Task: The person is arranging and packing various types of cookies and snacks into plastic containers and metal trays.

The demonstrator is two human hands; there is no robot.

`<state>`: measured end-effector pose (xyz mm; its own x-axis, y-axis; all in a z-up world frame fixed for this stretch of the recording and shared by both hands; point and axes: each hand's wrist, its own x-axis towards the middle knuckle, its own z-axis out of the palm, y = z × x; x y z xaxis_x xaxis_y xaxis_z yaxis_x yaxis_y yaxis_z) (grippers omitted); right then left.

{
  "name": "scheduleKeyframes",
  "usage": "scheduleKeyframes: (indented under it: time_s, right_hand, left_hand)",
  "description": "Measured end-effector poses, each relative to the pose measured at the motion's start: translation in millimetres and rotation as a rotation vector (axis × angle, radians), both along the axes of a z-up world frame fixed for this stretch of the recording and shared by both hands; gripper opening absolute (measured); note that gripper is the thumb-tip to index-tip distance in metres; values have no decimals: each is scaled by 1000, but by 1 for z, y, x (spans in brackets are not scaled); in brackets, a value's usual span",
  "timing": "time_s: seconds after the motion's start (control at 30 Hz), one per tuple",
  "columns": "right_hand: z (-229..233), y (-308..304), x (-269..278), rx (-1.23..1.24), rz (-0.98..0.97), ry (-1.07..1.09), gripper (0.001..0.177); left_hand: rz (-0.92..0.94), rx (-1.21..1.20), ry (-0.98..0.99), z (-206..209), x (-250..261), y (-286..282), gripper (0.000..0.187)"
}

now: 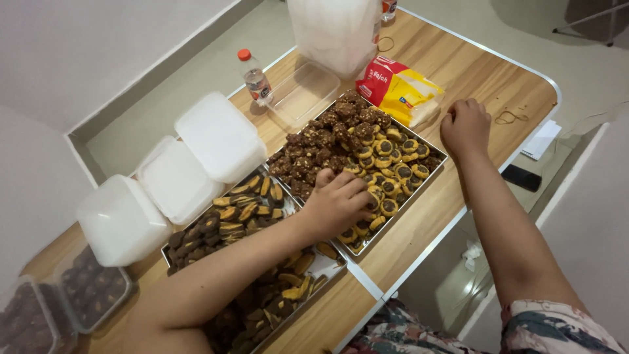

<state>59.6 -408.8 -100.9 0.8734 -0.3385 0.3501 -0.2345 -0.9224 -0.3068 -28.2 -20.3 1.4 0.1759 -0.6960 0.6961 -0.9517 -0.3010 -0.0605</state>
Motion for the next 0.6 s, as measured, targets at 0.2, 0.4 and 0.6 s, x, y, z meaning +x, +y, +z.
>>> scheduleKeyframes:
  time_s: [0.2, 0.4, 0.6]
  right_hand:
    - [-5, -6, 4, 12, 9, -5, 20]
    - [-4, -4, 2, 22, 19, -15, 19]
    - [-4, -3, 1, 4, 7, -18, 19]
  left_hand:
    - [76, 149, 191, -5, -1, 0, 57]
    - [149, 202, 353, -1, -11, 1, 49]
    - [179, 223, 402, -14, -9, 1, 51]
